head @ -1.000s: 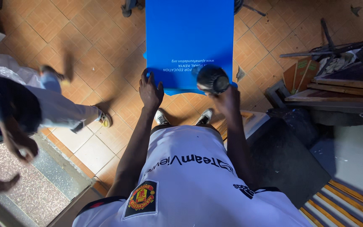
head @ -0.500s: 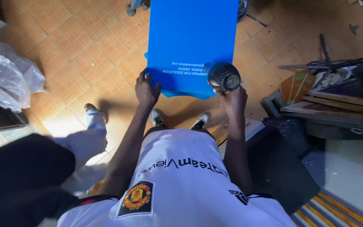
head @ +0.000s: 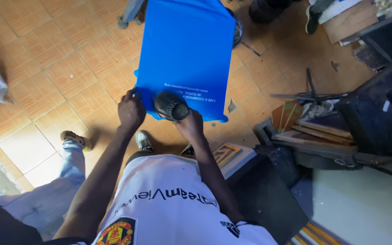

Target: The person uses a heat gun to apply heat to a blue banner laid flat on a tiled floor. They repeatedly move the heat gun over the printed text area while holding the banner edges with the other hand. The banner is flipped and repositioned several times during the process.

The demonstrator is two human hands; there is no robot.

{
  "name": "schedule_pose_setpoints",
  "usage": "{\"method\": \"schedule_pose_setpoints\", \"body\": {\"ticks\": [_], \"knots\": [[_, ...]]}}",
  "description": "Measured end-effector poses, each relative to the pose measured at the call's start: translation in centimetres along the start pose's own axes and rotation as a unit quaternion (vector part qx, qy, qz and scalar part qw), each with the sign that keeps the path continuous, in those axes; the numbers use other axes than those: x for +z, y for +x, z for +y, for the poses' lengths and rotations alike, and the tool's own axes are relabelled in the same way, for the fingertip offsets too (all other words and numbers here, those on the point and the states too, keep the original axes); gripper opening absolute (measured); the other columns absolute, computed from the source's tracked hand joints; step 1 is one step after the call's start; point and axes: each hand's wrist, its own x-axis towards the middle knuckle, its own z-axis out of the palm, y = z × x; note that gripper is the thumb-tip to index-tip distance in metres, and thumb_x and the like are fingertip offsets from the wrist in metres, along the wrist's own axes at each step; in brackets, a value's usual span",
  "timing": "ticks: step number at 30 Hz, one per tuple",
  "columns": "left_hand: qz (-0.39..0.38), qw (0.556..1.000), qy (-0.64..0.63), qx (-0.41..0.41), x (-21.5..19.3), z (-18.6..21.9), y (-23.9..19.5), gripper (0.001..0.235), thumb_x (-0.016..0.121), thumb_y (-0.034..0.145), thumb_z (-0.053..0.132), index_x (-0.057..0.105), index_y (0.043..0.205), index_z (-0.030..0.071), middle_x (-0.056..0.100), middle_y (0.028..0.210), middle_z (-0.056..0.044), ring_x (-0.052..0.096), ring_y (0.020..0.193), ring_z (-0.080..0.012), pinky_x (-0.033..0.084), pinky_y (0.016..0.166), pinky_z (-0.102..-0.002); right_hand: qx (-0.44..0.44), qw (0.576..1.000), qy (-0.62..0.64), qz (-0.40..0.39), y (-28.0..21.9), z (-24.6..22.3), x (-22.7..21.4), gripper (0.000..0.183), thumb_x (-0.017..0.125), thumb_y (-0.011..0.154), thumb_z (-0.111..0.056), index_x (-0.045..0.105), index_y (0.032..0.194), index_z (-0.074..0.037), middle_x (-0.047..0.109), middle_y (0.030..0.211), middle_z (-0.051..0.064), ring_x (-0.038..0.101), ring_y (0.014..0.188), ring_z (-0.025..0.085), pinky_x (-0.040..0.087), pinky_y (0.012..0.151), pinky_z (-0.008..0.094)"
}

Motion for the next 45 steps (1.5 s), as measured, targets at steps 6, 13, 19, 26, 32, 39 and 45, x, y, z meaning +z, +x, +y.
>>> {"method": "schedule_pose_setpoints", "body": {"ticks": [6, 13, 19, 26, 32, 39, 45], "knots": [[0.008, 0.996, -0.044, 0.077, 1.4, -2.7, 0.0, 0.033, 0.060, 0.089, 0.007, 0.076, 0.117, 0.002, 0.071, 0.126, -0.015, 0.060, 0.133, -0.0346, 0.048, 0.106, -0.041, 0.048, 0.998, 0.009, 0.027, -0.1, 2.1, -1.0, 0.015, 0.080, 0.071, -0.014, 0.074, 0.080, -0.004, 0.074, 0.079, 0.020, 0.072, 0.084, 0.051, 0.058, 0.071, 0.063], [0.057, 0.993, -0.061, 0.086, 1.0, 1.5, -2.3, 0.049, 0.075, 0.077, 0.011, 0.071, 0.124, -0.002, 0.059, 0.143, -0.025, 0.053, 0.133, -0.0473, 0.043, 0.112, -0.050, 0.162, 0.985, -0.027, 0.059, -3.4, 5.1, -8.9, 0.018, 0.079, 0.078, -0.024, 0.078, 0.087, -0.009, 0.076, 0.088, 0.018, 0.071, 0.094, 0.048, 0.056, 0.079, 0.063], [0.063, 0.994, -0.044, 0.082, 1.3, 3.1, -2.0, 0.043, 0.073, 0.084, 0.018, 0.073, 0.124, 0.003, 0.059, 0.146, -0.019, 0.051, 0.136, -0.0456, 0.041, 0.109, -0.057, 0.227, 0.968, -0.081, 0.069, -3.6, 6.6, -12.3, 0.035, 0.080, 0.076, -0.037, 0.075, 0.082, -0.003, 0.073, 0.082, 0.024, 0.072, 0.086, 0.050, 0.056, 0.070, 0.059], [0.062, 0.993, -0.080, 0.062, 1.9, 2.4, -2.7, 0.040, 0.072, 0.084, 0.020, 0.072, 0.122, 0.007, 0.056, 0.150, -0.015, 0.051, 0.138, -0.0409, 0.040, 0.111, -0.056, 0.131, 0.987, -0.018, 0.096, -1.8, 3.6, -8.9, 0.020, 0.078, 0.074, -0.020, 0.074, 0.079, -0.002, 0.068, 0.074, 0.027, 0.065, 0.081, 0.059, 0.050, 0.061, 0.062], [0.070, 0.990, -0.122, 0.024, 2.5, 0.4, -2.4, 0.060, 0.072, 0.085, 0.017, 0.055, 0.139, -0.004, 0.040, 0.155, -0.029, 0.040, 0.144, -0.0490, 0.034, 0.119, -0.055, -0.010, 0.998, 0.033, 0.051, 1.4, -1.8, -3.2, 0.016, 0.080, 0.073, -0.016, 0.069, 0.075, -0.004, 0.069, 0.073, 0.023, 0.066, 0.078, 0.056, 0.047, 0.057, 0.052], [0.006, 0.986, -0.161, -0.030, 0.3, 0.1, -2.4, 0.069, 0.075, 0.090, 0.018, 0.046, 0.145, -0.012, 0.036, 0.155, -0.031, 0.041, 0.143, -0.0485, 0.037, 0.119, -0.052, 0.009, 0.999, 0.041, 0.022, 2.5, -2.1, -3.9, 0.015, 0.081, 0.075, -0.014, 0.068, 0.074, -0.007, 0.070, 0.074, 0.022, 0.068, 0.083, 0.056, 0.046, 0.065, 0.063], [0.005, 0.984, -0.174, -0.040, 0.1, -0.1, -2.1, 0.065, 0.075, 0.091, 0.021, 0.050, 0.142, -0.011, 0.042, 0.151, -0.030, 0.048, 0.138, -0.0488, 0.041, 0.114, -0.053, 0.086, 0.994, -0.001, 0.074, 0.9, 2.1, -8.6, 0.023, 0.085, 0.078, -0.024, 0.075, 0.092, -0.008, 0.074, 0.090, 0.022, 0.068, 0.097, 0.051, 0.052, 0.079, 0.059]]}}
